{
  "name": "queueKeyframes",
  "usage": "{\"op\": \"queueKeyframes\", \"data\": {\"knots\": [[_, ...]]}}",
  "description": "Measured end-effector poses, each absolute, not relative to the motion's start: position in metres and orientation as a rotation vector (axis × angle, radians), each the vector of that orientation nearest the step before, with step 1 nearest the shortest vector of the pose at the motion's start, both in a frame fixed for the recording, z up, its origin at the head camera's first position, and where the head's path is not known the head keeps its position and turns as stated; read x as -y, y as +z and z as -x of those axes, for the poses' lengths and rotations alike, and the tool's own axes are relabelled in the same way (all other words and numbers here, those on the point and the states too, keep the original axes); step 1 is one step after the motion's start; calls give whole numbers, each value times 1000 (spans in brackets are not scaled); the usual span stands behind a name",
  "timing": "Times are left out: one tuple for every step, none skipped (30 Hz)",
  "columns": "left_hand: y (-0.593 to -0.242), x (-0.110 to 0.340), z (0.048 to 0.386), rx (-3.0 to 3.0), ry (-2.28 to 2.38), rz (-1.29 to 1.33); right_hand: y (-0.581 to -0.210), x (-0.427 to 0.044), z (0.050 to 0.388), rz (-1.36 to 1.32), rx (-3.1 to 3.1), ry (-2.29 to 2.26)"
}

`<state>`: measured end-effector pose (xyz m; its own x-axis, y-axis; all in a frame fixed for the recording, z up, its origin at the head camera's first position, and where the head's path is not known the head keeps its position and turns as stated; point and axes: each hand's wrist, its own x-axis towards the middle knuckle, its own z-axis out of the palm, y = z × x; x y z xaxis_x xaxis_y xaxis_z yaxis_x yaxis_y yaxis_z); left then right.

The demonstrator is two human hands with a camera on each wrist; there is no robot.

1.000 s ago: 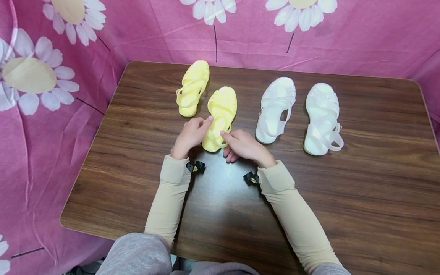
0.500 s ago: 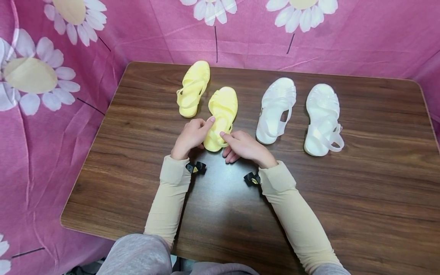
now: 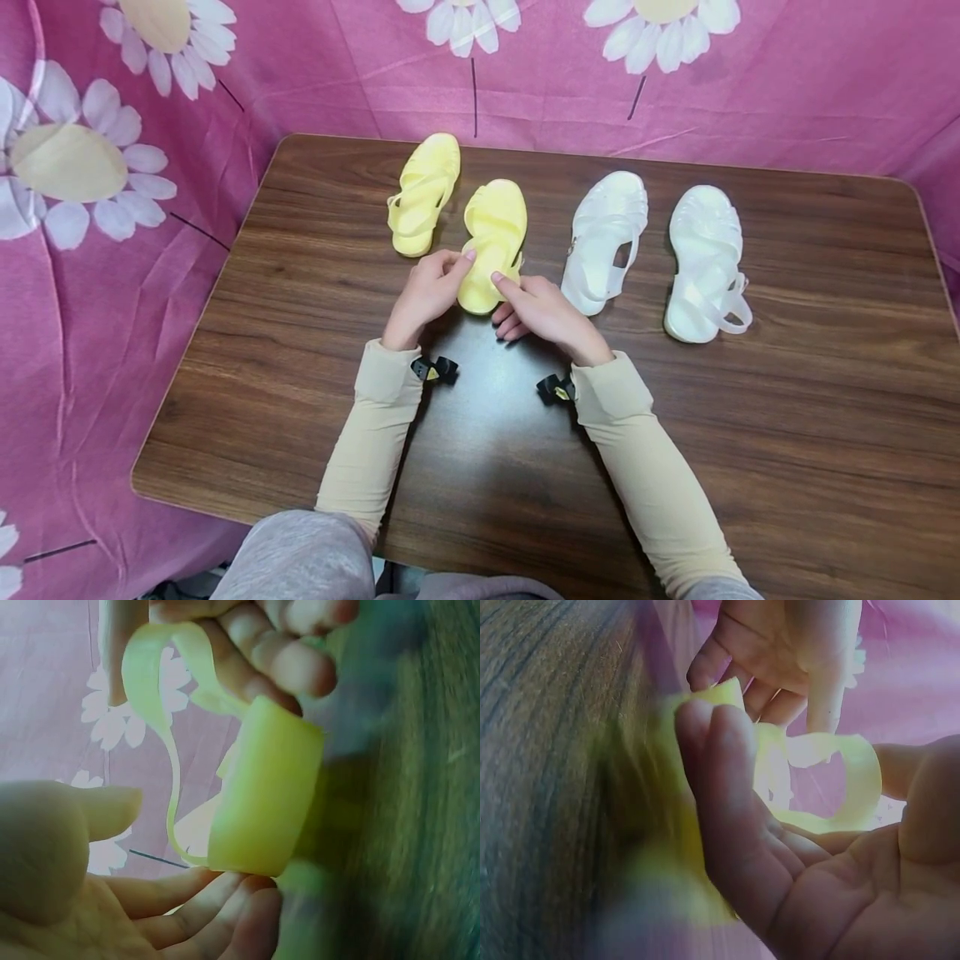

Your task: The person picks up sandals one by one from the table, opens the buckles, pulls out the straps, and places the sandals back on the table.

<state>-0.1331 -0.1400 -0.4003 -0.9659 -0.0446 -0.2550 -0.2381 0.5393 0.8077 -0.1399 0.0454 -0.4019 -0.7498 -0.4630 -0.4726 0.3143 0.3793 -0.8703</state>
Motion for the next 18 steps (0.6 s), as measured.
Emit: {"op": "queueKeyframes", "data": {"knots": [[-401,139,134,-2573,1408,244,-402,-46,140,122,-1951,-1454],[-401,137,134,-2567,1427,248,-401,-46,141,111,-1950,-1474],[-401,136,135,-2560,1444,251,-401,-46,141,99,-1949,-1493],[-401,135,135,-2550,1461,256,-401,-46,141,90,-1949,-1510],[-401,134,136,-2542,1478,259,-401,-47,142,82,-1951,-1524],[-401,133,136,-2533,1496,260,-401,-47,142,75,-1953,-1537],[-401,132,136,-2522,1511,265,-401,-47,142,65,-1955,-1550],[-401,131,136,-2517,1526,266,-401,-47,143,57,-1959,-1561],[-401,130,136,-2516,1538,269,-401,-47,143,51,-1964,-1569],[-402,130,136,-2517,1550,273,-402,-46,143,44,-1964,-1578],[-402,129,136,-2519,1560,275,-402,-46,143,38,-1966,-1585],[-402,129,136,-2517,1572,278,-402,-46,144,31,-1967,-1593],[-403,129,136,-2514,1586,282,-402,-46,144,25,-1967,-1600],[-403,128,135,-2505,1606,286,-402,-46,144,19,-1966,-1607],[-403,128,135,-2495,1624,293,-402,-45,144,16,-1964,-1615],[-403,128,135,-2485,1641,297,-402,-45,144,12,-1963,-1622],[-403,127,135,-2472,1658,300,-402,-45,145,12,-1966,-1626],[-403,127,135,-2458,1674,305,-402,-45,145,14,-1971,-1629]]}}
